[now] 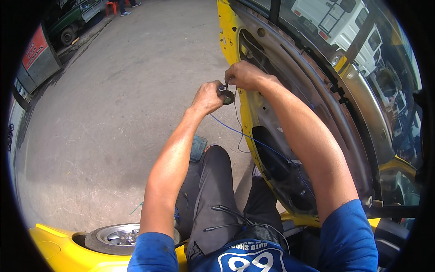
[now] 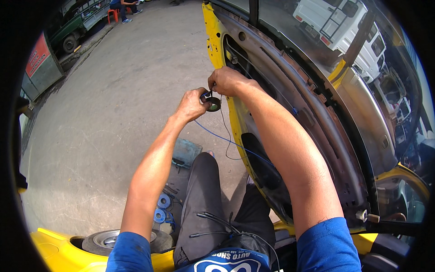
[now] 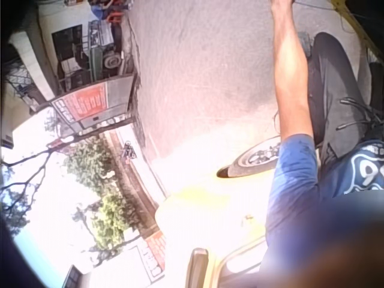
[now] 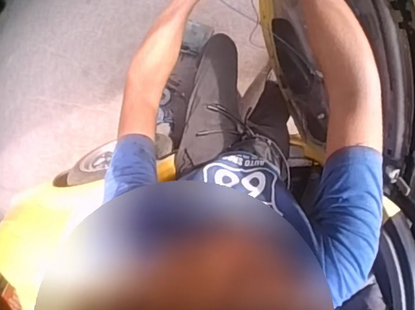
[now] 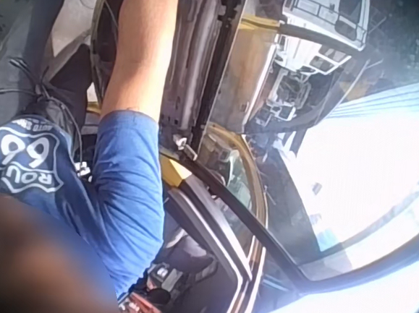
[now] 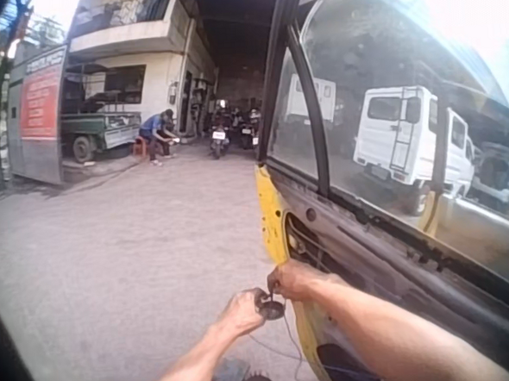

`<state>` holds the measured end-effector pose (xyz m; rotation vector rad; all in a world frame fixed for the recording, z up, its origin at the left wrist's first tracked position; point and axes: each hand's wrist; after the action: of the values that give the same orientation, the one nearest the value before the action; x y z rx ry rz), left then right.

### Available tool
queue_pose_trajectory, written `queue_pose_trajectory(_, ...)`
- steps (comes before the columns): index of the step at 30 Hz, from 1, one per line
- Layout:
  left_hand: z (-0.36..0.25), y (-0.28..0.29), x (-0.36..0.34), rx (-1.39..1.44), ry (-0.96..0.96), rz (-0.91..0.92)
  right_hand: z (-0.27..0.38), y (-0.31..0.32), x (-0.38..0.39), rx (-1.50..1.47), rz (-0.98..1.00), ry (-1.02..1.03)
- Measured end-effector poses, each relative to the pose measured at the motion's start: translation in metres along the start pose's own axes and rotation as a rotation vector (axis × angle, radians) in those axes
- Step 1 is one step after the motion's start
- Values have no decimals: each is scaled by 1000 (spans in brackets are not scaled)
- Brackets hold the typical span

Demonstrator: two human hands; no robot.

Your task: The person routes and secures wires inside a yellow car door panel. They use electrical tape to wrap wire ends and tuck the wires into the door cavity, then use a screwdriver to fasten a component inside the door.

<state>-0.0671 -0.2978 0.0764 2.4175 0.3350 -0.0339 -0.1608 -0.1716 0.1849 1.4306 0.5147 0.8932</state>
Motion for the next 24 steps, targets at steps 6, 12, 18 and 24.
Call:
queue_pose_trajectory(6,8,-12,1,-19,-198,-268,-6,-3,-1,-27,-13,50)
queue_pose_trajectory(12,6,-3,-4,44,-178,-274,-16,-10,-2,-92,-86,124)
queue_pose_trajectory(18,-8,16,-4,71,-14,-171,-17,-65,21,-696,-583,69)
queue_pose_trajectory(24,-13,19,-7,23,16,-135,12,-131,22,-1025,-994,17)
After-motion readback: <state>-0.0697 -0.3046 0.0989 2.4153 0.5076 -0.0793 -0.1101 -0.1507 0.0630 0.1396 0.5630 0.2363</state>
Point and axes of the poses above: each hand's wrist, its own x-axis away from the middle knuckle, its own y-axis out of the back of the hand, z = x × y, and after that the axes turned 1 degree about y, right-handed
